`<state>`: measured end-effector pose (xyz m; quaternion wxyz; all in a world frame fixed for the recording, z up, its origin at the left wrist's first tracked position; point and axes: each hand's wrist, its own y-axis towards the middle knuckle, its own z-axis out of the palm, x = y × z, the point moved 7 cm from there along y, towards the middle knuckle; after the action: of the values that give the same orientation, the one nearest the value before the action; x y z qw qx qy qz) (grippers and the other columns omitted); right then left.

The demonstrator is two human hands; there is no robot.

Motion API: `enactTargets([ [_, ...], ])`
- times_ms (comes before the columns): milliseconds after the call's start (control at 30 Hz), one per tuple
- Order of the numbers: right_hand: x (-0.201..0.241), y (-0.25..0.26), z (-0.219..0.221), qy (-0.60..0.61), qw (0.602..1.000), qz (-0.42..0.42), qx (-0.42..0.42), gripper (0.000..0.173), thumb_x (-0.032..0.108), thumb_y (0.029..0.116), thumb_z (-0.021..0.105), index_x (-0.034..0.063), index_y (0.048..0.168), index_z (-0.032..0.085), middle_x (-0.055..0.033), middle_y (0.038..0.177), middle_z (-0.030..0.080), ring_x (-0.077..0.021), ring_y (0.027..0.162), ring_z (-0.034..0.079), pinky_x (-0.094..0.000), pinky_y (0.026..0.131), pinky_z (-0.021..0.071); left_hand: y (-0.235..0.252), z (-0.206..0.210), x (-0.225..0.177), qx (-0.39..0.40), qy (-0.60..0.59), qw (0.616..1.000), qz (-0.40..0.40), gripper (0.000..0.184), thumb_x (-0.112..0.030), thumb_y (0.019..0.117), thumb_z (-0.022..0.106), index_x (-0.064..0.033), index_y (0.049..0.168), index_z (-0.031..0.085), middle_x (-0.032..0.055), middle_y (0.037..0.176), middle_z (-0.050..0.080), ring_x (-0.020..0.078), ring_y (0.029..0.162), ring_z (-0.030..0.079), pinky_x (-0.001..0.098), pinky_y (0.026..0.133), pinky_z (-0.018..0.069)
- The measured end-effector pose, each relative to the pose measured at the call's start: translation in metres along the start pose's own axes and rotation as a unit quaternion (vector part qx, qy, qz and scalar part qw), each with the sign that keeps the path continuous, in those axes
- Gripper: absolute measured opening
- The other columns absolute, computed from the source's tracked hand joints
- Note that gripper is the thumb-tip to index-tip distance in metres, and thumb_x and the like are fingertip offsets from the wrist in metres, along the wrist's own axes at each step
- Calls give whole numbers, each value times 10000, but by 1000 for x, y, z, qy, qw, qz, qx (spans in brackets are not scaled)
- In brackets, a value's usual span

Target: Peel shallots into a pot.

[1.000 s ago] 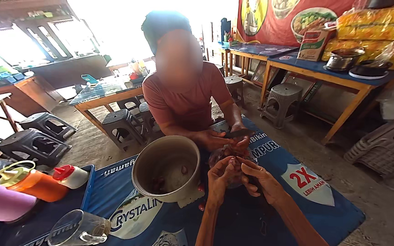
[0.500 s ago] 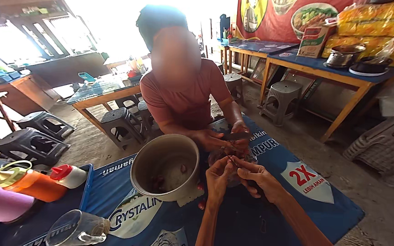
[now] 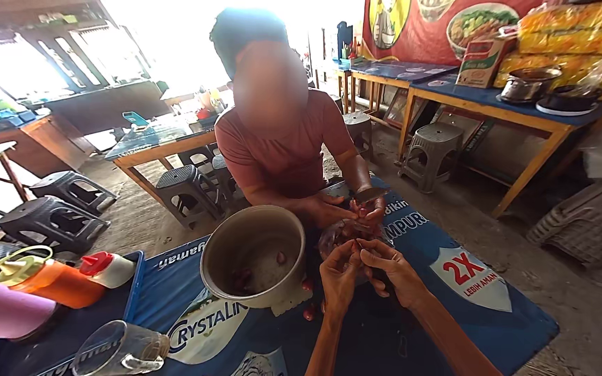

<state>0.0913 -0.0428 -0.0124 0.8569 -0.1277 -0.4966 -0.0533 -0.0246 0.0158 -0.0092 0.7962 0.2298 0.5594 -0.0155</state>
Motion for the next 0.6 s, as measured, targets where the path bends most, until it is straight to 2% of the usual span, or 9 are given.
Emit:
enactTargets([
  [233, 1, 2, -4, -30, 999, -10, -13, 277, 115, 1007, 616, 38, 1272, 640, -57, 690, 618, -74, 413, 502, -209, 345, 424, 5, -4, 6, 28, 1, 998, -52, 219, -17, 988, 593, 86, 1163, 675, 75, 968, 743, 80, 859, 701, 238, 819, 583],
  [367, -3, 4, -4, -2, 1000, 31, 5, 270, 177, 1048, 557, 78, 1290, 627, -26, 678, 581, -63, 424, 488, -199, 352, 411, 8, -8, 16, 48, -25, 992, -117, 267, -53, 1041, 513, 66, 1234, 654, 89, 1033, 732, 109, 897, 693, 266, 839, 576],
  [467, -2, 5, -2, 10, 1000, 23, 0, 292, 173, 1053, 548, 81, 1325, 606, -28, 683, 579, -60, 426, 488, -196, 351, 408, 8, -8, 13, 31, 29, 994, -103, 294, -65, 1053, 487, 42, 1279, 640, 70, 1078, 718, 58, 889, 668, 224, 813, 554],
  [567, 1, 3, 3, 4, 1000, -1, -18, 289, 152, 1037, 578, 61, 1308, 621, -43, 675, 591, -69, 418, 489, -205, 345, 410, 7, -7, 5, -9, 78, 995, -68, 226, -52, 1028, 564, 46, 1184, 694, 65, 922, 734, 53, 742, 673, 215, 690, 572],
  [600, 1, 2, 6, 7, 1000, -3, -19, 284, 145, 1032, 586, 57, 1299, 628, -48, 678, 598, -72, 417, 494, -207, 344, 414, 6, -6, 4, -8, 83, 994, -68, 220, -55, 1024, 578, 50, 1175, 699, 63, 908, 739, 50, 739, 681, 214, 696, 580],
])
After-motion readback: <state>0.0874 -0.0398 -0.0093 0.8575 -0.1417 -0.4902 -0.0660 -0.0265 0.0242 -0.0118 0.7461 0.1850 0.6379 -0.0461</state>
